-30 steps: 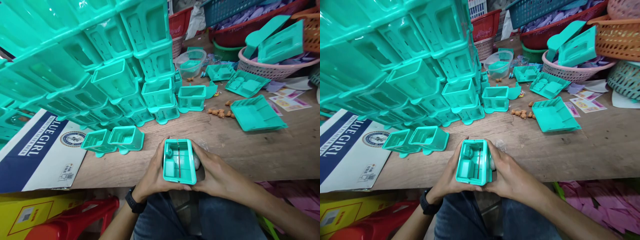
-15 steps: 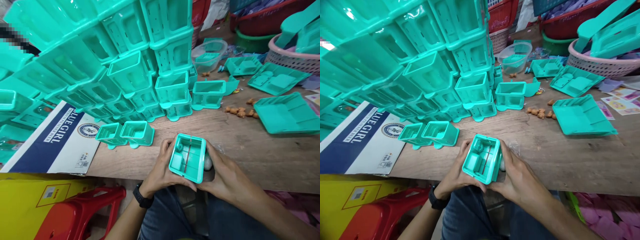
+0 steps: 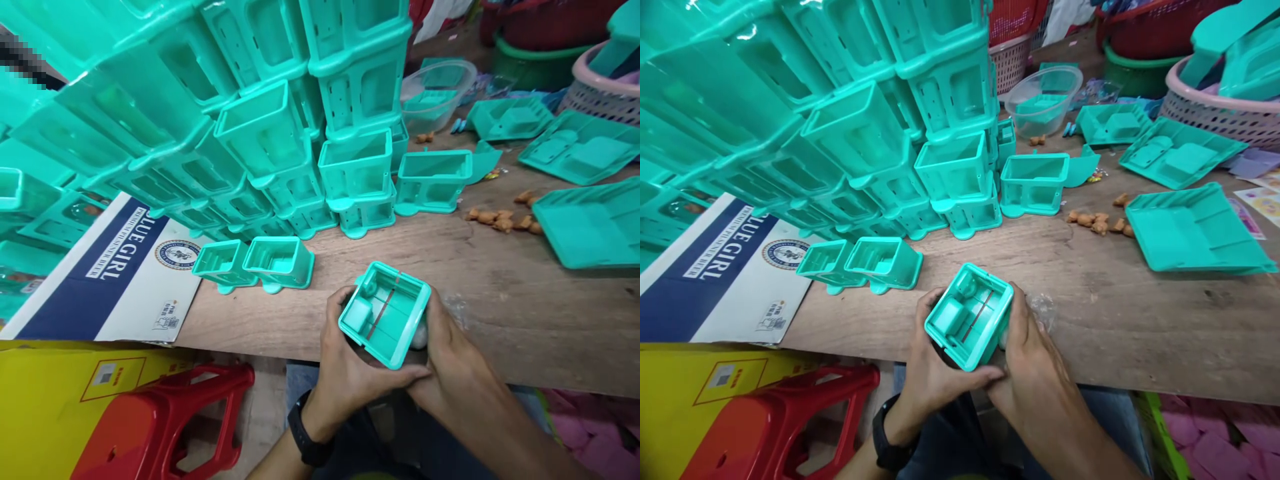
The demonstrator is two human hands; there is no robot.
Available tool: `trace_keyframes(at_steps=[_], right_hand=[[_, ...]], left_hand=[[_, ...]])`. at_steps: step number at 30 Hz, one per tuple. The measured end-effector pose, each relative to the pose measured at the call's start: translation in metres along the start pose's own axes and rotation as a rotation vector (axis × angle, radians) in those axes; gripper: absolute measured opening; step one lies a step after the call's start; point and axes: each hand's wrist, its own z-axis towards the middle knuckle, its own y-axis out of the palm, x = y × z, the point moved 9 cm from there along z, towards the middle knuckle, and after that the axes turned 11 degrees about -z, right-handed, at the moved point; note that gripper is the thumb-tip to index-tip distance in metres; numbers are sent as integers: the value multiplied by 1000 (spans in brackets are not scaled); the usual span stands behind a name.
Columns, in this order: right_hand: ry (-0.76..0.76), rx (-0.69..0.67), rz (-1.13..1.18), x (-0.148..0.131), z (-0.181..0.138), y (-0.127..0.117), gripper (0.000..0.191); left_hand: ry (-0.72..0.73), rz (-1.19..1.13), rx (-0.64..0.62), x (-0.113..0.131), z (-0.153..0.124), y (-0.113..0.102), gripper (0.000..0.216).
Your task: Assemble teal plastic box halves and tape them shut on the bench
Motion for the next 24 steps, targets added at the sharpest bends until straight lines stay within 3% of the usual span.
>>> trace_keyframes(at_steps=[5, 8, 12, 15, 20, 24], right_hand=[[26, 68, -147, -3, -7, -1, 73], [-57, -1, -133, 4, -6, -4, 68], [-194, 21, -150, 2, 10, -43, 66], [-219, 91, -197, -14, 19, -66, 47], [-358, 18, -194, -56, 7, -37, 30], [-291, 70, -122, -63, 7, -27, 26]], left_hand=[[-39, 70, 48, 2, 1, 3, 83], [-45, 38, 3, 5, 5, 2, 80], [-36, 6, -57, 5, 8, 2, 78], [-37, -62, -73, 3, 6, 3, 77], [-127, -176, -84, -8, 1, 3, 72], [-114, -187, -81, -10, -1, 0, 75]])
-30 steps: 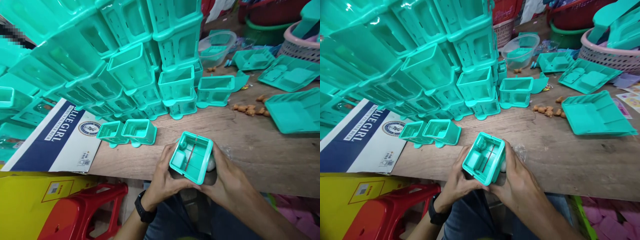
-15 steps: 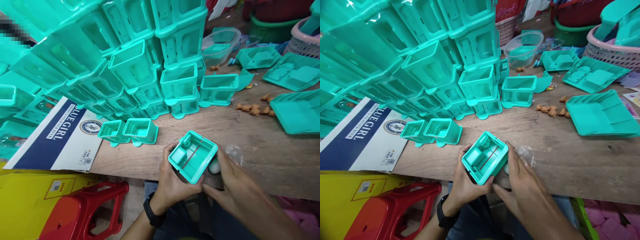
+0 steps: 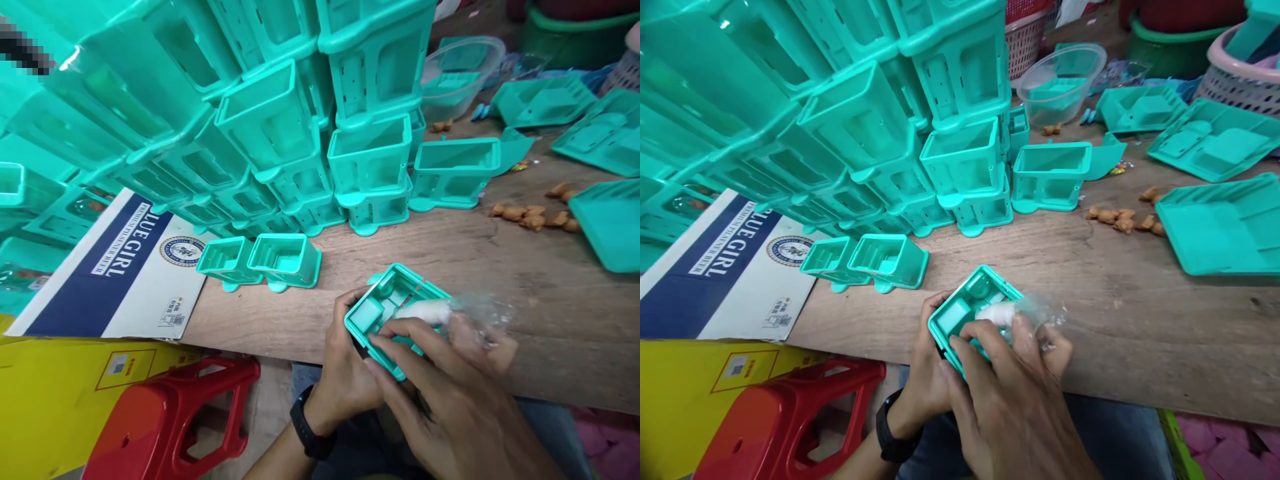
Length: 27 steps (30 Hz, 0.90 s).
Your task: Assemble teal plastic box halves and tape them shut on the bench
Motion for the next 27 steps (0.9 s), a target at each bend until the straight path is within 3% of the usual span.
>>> trace_keyframes(at_steps=[11, 17, 23, 27], right_hand=[[54, -75, 97, -3, 10, 6, 29], [171, 10, 58, -3, 6, 5, 31], [56, -44, 82, -4, 5, 8, 20], [45, -7, 21, -6, 8, 7, 24]], left_hand=[[41, 34, -4, 4, 2, 1, 70], [77, 100, 45, 10, 0, -1, 60], [92, 158, 75, 14, 0, -5, 63], [117, 163, 75, 17, 0, -5, 58]])
